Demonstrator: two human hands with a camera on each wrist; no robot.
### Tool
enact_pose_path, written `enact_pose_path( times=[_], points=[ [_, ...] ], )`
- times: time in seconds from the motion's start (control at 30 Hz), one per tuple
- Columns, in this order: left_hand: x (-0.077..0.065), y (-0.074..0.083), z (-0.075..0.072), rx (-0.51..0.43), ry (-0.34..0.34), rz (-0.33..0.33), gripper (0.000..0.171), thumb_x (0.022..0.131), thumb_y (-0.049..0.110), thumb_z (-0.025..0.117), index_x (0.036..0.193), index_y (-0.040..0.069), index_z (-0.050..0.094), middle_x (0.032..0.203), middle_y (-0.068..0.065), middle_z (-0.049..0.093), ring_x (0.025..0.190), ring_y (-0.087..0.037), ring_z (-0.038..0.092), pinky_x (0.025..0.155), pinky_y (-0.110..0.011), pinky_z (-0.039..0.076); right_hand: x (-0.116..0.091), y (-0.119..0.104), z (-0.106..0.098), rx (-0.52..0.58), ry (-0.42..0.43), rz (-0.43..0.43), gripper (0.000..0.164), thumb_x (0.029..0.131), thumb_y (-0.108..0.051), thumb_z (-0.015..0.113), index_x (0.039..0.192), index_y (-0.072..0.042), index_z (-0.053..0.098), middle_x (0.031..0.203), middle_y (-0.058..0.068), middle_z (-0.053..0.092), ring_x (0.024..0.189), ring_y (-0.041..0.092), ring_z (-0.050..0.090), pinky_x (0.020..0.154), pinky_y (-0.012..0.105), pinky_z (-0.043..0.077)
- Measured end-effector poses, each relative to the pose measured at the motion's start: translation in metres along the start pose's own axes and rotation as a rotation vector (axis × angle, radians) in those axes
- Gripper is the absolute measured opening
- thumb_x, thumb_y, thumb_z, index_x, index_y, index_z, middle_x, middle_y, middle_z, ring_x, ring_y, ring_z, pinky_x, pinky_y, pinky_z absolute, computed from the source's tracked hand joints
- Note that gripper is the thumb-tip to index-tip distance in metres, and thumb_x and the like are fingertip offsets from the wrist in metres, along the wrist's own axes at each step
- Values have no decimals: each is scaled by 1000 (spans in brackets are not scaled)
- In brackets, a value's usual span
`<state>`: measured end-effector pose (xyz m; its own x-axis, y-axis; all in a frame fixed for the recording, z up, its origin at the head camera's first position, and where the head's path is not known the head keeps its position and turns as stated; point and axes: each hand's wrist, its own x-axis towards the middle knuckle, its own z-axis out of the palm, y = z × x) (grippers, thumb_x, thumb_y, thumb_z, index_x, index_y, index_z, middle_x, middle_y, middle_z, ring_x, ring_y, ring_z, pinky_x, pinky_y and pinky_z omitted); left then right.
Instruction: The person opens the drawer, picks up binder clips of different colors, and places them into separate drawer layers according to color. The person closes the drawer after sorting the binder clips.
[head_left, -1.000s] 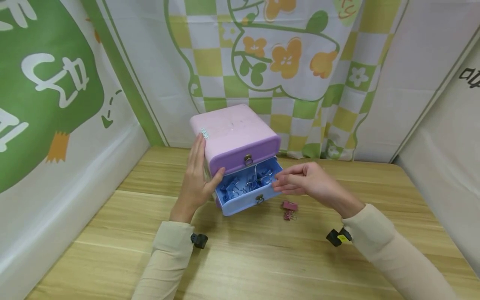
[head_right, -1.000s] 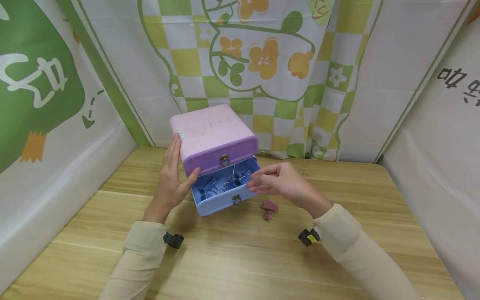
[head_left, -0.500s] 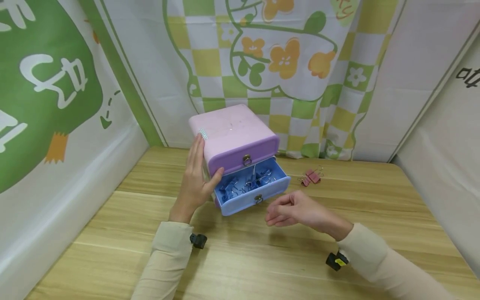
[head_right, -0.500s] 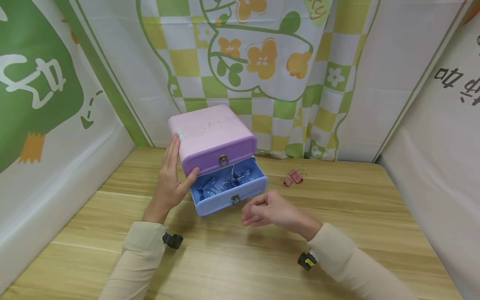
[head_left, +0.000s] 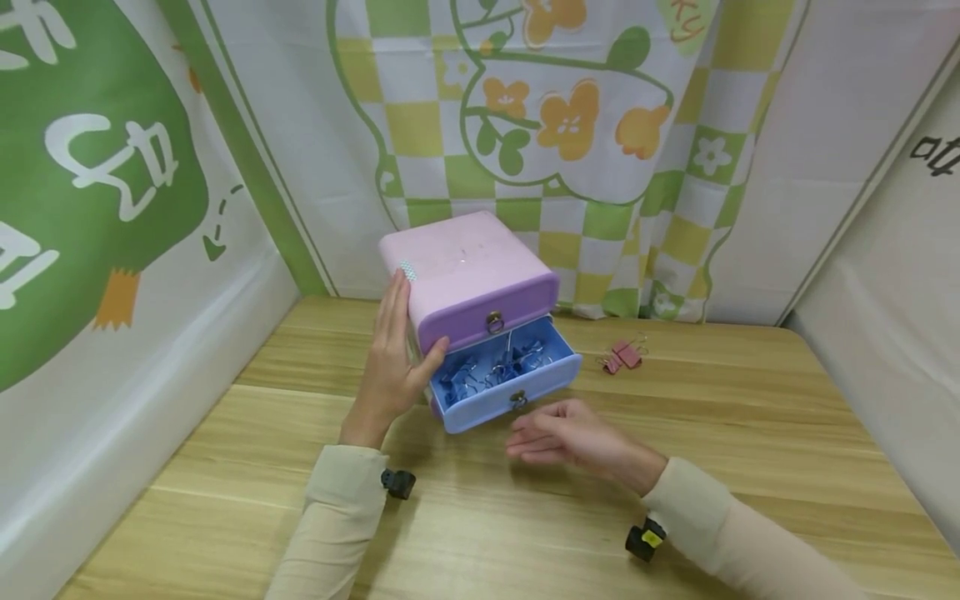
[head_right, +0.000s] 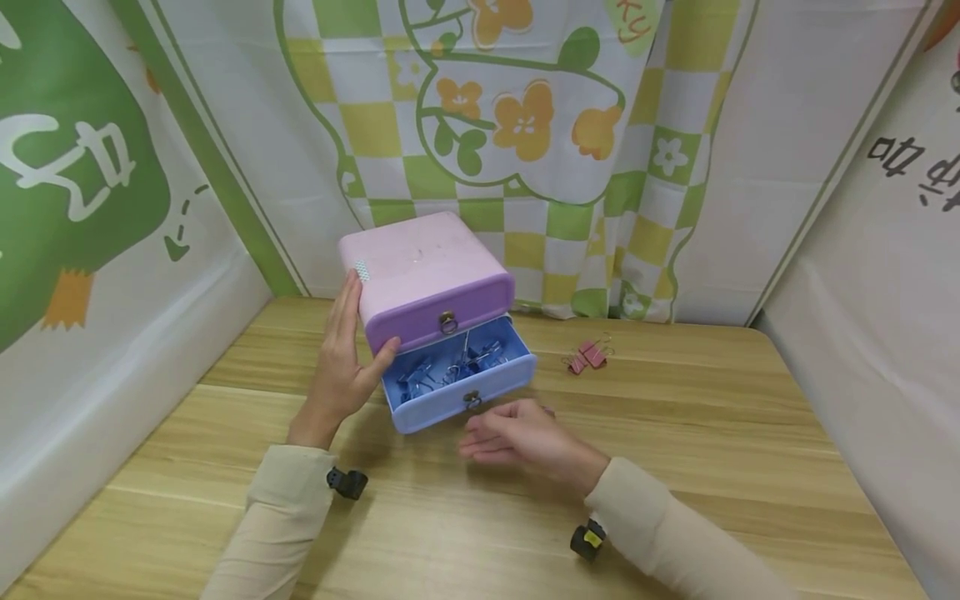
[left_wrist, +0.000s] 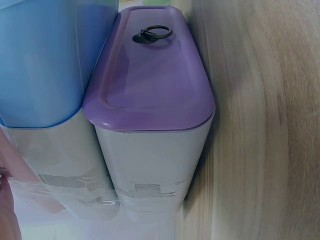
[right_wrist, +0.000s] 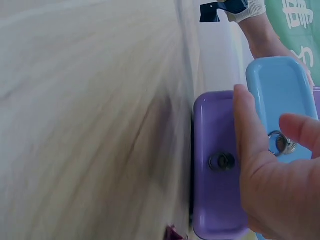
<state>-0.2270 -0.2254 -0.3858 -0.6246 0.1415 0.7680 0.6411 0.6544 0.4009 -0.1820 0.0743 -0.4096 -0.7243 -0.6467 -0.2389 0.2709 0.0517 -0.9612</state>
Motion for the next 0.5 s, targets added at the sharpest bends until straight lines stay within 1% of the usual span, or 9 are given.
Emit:
enact_pose_path(
  times=[0.07,0.17,0.27,0.37,0.5],
  points=[
    [0,0,1,-2,4,5,92,101,53,58,170,7,17,179,-11,15,166,-31,16,135,-57,20,4,1,2,50,12,3,51,110,-18,50,142,22,47,132,33,68,116,30,76,106,40,59],
    [0,1,2,-9,16,17,92,100,49,61,169,6,18,178,-13,17,165,-34,18,134,-59,20,9,0,6,141,50,7,50,109,-17,53,142,21,46,122,25,75,107,23,79,104,38,60],
    [0,1,3,-14,21,19,91,99,44,63,169,5,18,178,-14,18,165,-36,20,134,-59,21,12,-3,9,184,84,4,50,108,-16,56,141,20,47,113,18,79,99,19,81,99,35,62],
    [0,1,2,-15,14,12,92,101,49,60,169,5,18,178,-13,17,165,-34,18,135,-57,21,15,-9,11,191,106,1,49,106,-17,58,141,17,49,107,16,81,95,19,81,96,34,64],
    [0,-1,2,-7,14,11,94,102,60,53,169,6,18,178,-12,16,166,-33,17,135,-57,21,19,-13,12,172,121,-1,47,107,-18,57,139,15,52,109,18,81,95,20,81,99,39,62]
  ],
)
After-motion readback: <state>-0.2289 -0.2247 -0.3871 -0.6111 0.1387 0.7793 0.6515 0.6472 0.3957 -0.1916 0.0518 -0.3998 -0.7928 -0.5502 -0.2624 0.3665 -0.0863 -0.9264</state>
